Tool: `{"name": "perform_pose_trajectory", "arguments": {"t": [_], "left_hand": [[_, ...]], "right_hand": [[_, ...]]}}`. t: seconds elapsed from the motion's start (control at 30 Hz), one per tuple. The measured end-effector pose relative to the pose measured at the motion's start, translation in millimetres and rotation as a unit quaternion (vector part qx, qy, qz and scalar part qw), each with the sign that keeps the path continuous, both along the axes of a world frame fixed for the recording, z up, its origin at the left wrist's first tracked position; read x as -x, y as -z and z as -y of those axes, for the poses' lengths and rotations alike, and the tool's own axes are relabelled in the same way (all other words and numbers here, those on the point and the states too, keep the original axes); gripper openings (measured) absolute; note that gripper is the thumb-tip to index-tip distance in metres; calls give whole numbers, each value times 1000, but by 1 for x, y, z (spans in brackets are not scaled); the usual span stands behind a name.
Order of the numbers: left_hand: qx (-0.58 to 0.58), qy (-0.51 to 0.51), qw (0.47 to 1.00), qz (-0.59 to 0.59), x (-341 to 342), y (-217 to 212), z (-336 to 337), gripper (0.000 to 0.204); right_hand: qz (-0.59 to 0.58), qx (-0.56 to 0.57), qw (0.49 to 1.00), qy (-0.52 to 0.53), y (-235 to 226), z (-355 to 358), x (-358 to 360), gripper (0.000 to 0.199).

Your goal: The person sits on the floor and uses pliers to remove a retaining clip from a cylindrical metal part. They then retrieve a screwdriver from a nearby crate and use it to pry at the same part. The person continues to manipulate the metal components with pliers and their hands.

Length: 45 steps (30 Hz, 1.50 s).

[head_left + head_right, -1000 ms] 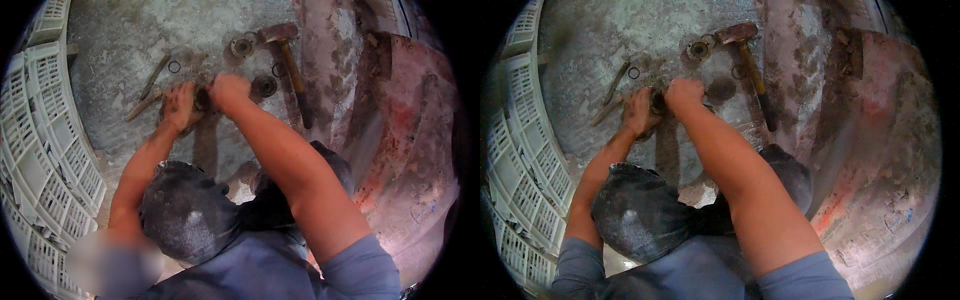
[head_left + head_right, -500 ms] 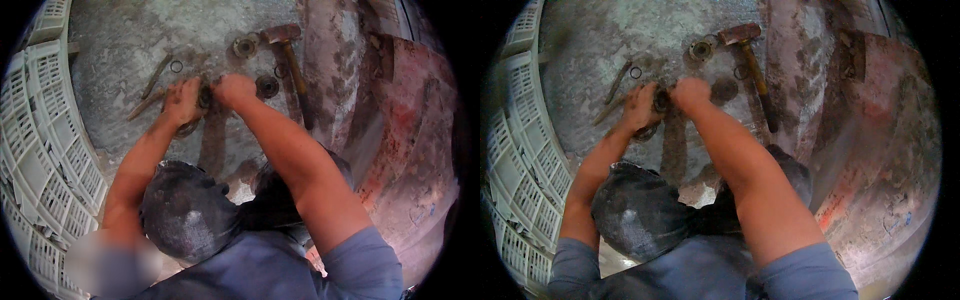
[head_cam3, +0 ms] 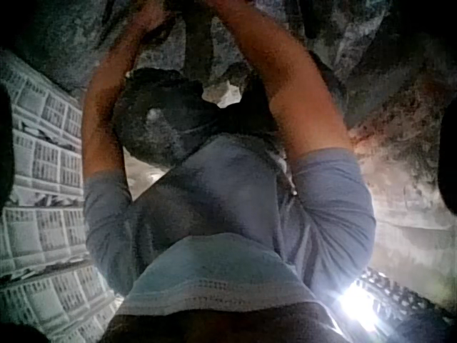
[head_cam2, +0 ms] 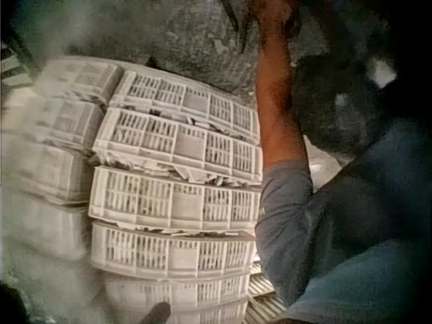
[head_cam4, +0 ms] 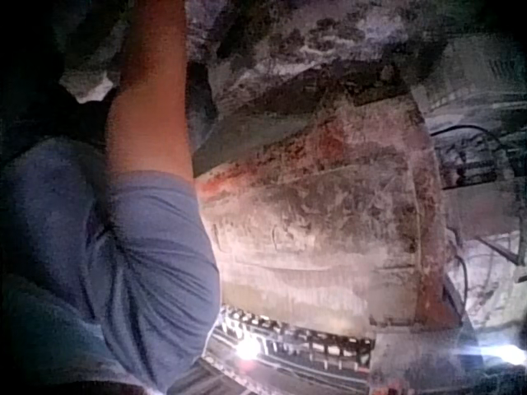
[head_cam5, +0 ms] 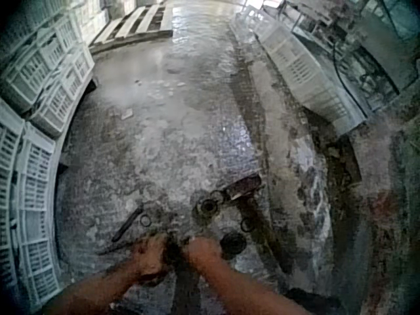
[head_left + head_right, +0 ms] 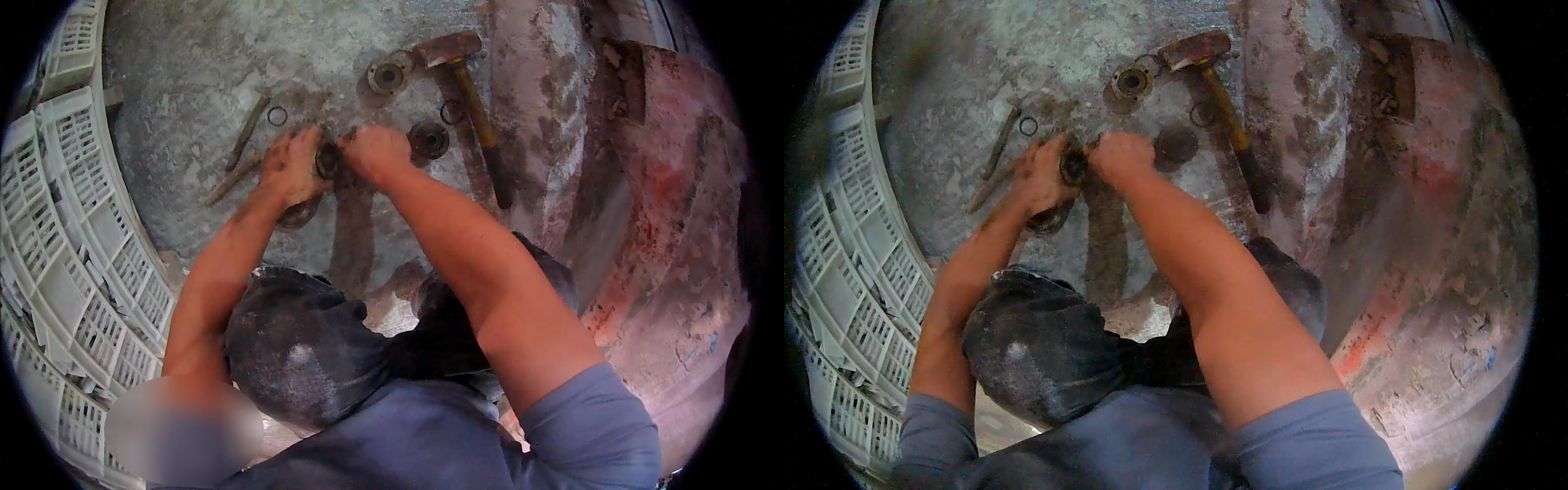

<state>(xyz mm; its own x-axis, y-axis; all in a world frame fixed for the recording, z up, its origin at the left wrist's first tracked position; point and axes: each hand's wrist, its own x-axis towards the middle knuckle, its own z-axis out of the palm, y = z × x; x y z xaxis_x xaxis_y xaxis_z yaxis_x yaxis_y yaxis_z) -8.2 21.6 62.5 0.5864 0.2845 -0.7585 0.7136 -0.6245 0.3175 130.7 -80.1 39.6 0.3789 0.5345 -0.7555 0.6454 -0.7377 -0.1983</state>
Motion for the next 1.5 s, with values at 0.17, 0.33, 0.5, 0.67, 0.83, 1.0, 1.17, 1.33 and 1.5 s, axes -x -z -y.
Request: {"name": "perform_pose_trajectory", "arguments": {"t": [0.17,0.33,0.5,0.67,0.83,1.0,1.17,1.33,1.5], "left_hand": [[-6,16,1000,-4,3,8,-1,103],[-20,17,1000,6,8,12,4,103],[-3,9,1000,10,6,11,3,101],[0,4,1000,23,12,11,4,98],[-20,-14,998,61,12,13,3,94],[-38,-70,994,76,16,8,11,91],[12,-84,994,73,12,4,4,88],[-26,-75,992,94,22,18,11,92],[17,-77,996,47,16,8,4,101]], "right_hand": [[-10,13,1000,-8,-3,-2,0,54],[-13,11,1000,1,-5,-2,-1,53],[-25,18,999,-9,-9,-4,0,53],[-15,-14,1000,-22,-4,11,10,52],[-15,-5,1000,13,-8,18,4,51],[10,-10,996,92,3,20,10,50],[5,-16,992,126,-9,17,12,50],[6,-24,994,108,-10,17,9,50],[4,-33,995,89,-16,12,11,51]]}}
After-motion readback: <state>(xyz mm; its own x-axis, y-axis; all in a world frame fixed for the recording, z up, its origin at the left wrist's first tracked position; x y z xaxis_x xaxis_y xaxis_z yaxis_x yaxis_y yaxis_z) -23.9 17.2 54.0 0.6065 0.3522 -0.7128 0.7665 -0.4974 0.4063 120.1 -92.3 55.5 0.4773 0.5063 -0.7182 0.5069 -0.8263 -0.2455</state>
